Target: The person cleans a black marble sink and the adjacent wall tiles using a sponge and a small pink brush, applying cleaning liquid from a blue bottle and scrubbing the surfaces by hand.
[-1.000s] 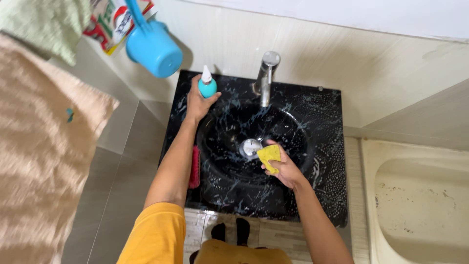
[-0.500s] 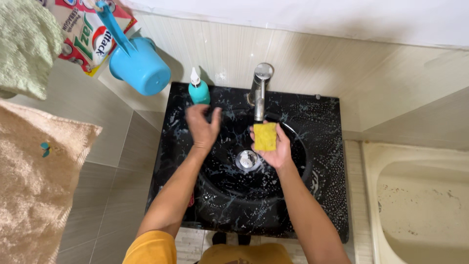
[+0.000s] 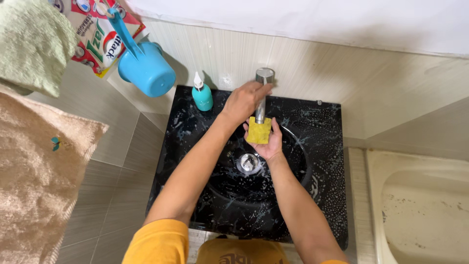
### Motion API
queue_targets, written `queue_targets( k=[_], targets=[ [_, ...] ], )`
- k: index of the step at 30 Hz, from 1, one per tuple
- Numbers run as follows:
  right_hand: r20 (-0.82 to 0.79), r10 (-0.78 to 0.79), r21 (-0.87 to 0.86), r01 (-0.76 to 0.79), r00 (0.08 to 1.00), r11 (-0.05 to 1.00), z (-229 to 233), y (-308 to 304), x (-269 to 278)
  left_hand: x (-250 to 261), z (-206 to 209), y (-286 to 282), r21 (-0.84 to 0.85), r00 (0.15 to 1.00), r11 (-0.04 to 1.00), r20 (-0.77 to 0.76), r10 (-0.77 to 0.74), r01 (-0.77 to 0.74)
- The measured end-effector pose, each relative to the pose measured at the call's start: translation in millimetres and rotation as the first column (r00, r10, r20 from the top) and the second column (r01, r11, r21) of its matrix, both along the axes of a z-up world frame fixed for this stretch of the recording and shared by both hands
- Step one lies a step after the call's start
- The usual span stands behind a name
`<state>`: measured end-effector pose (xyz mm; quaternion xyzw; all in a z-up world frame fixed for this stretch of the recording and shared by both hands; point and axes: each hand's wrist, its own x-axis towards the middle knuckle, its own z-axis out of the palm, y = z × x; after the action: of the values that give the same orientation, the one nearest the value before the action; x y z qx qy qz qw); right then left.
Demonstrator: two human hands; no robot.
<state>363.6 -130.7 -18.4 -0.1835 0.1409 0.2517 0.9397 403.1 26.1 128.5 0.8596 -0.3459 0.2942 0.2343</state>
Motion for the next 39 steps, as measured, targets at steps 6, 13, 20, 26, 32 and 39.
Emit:
queue_targets(
  k=[6, 13, 20, 26, 32, 39],
  targets=[
    [0.023, 0.012, -0.003, -0.012, 1.000, 1.000, -19.4, 1.3, 13.1, -1.8, -8.9, -11.9, -0.040, 0.991, 0.996, -0.107, 0.077, -0.081],
    [0.155, 0.197, -0.097, -0.183, 0.968, 0.978, -98.9, -0.8, 42.1, -47.8, 8.5, 6.8, -0.135, 0.976, 0.991, -0.215, -0.014, -0.015],
    [0.048, 0.360, -0.396, -0.314, 0.932, 0.863, 42.1, 62.5, -9.2, -178.4, -33.0, 90.8, -0.111, 0.784, 0.801, -0.321, 0.532, -0.589],
    [0.358, 0.386, -0.486, -0.183, 0.850, 0.854, 110.9, 152.2, 24.0, -293.7, -89.0, 110.9, -0.068, 0.575, 0.606, -0.414, 0.706, -0.792],
    [0.393, 0.334, -0.652, 0.004, 0.857, 0.758, 140.2, 216.1, 46.8, -305.9, -112.6, 110.3, -0.135, 0.750, 0.762, -0.349, 0.562, -0.634],
    [0.575, 0.445, -0.434, -0.205, 0.687, 0.878, 135.3, 222.5, 19.0, -271.8, -113.4, 138.4, -0.476, 0.717, 0.554, -0.578, 0.389, -0.683]
  ],
)
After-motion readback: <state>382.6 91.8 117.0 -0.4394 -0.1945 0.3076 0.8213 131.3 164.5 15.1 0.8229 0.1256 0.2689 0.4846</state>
